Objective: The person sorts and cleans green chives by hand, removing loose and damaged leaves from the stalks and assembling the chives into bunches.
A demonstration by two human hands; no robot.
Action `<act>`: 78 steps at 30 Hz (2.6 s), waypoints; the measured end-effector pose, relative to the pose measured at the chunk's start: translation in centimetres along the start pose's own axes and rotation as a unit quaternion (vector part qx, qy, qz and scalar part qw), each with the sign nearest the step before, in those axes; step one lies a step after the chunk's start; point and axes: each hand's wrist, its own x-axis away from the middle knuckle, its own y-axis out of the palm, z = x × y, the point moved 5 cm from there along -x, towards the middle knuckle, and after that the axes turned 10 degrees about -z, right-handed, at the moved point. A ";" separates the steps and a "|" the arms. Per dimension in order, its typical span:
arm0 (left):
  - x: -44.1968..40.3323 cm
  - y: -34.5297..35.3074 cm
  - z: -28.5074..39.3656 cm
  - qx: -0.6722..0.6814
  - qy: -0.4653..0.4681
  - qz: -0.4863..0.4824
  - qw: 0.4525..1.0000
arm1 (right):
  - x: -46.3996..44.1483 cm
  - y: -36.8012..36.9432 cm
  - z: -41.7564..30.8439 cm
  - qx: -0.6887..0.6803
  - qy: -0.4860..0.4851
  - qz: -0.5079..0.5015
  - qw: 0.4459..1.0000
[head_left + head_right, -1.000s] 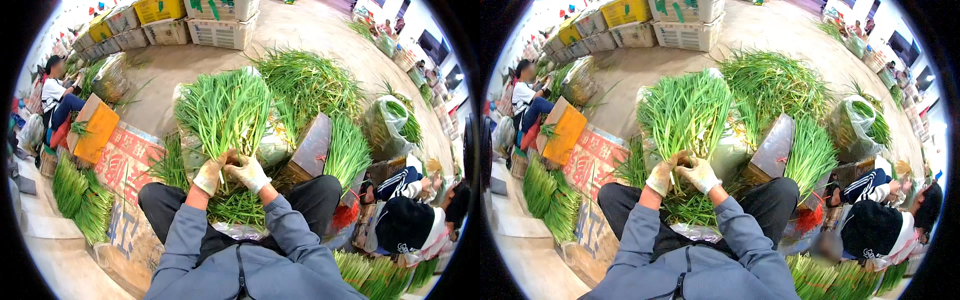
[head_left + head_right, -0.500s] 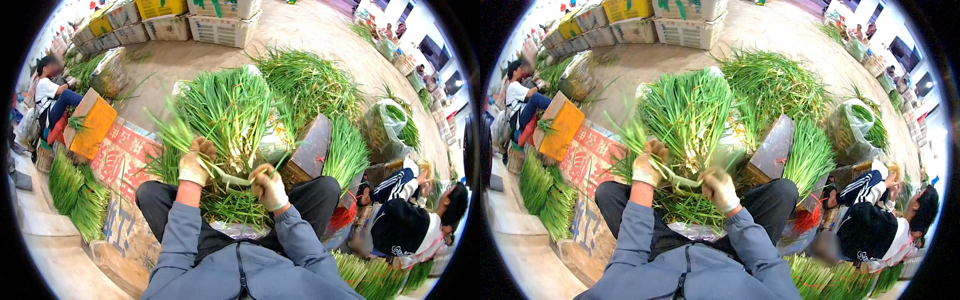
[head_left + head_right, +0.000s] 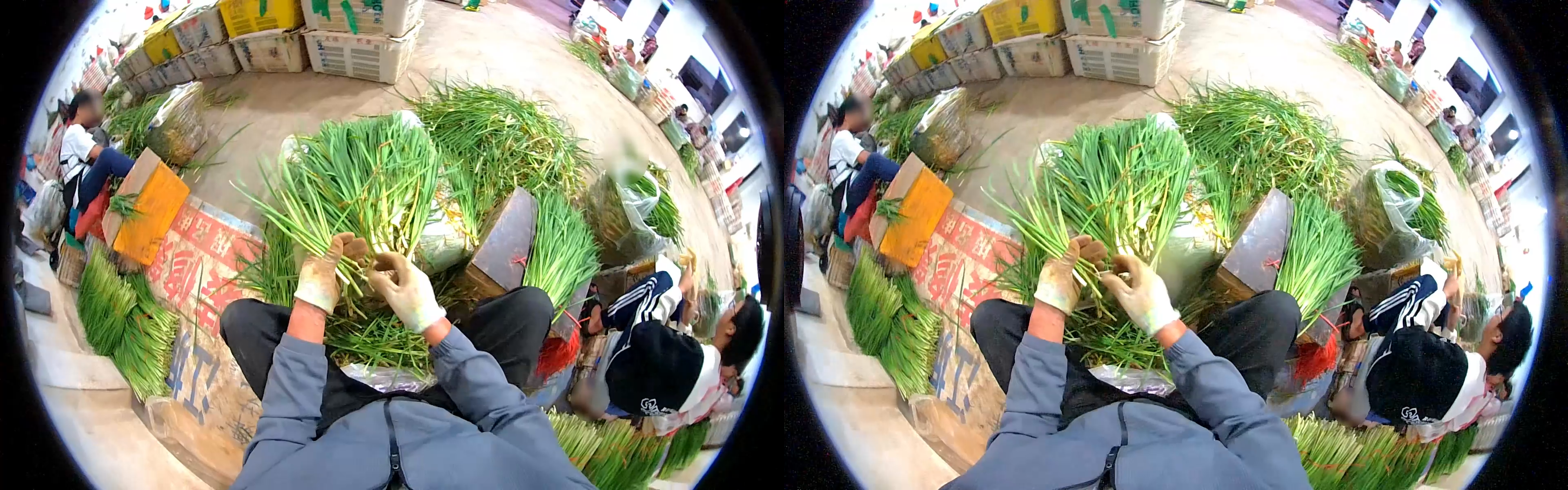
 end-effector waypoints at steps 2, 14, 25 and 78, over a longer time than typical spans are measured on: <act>0.6 0.6 0.0 -0.107 -0.019 -0.012 0.994 | -1.4 1.0 -0.9 -0.008 -0.029 -0.046 0.999; -0.1 -0.2 -3.9 -0.120 -0.040 -0.031 0.991 | 0.2 3.4 2.8 0.147 -0.005 -0.107 0.983; 0.9 -4.7 5.7 -0.080 0.098 0.234 0.964 | 8.7 5.2 15.8 0.298 0.208 -0.498 0.787; -1.0 1.9 -3.3 -0.106 -0.154 0.053 0.981 | 3.5 3.0 5.6 -0.089 0.059 -0.043 0.993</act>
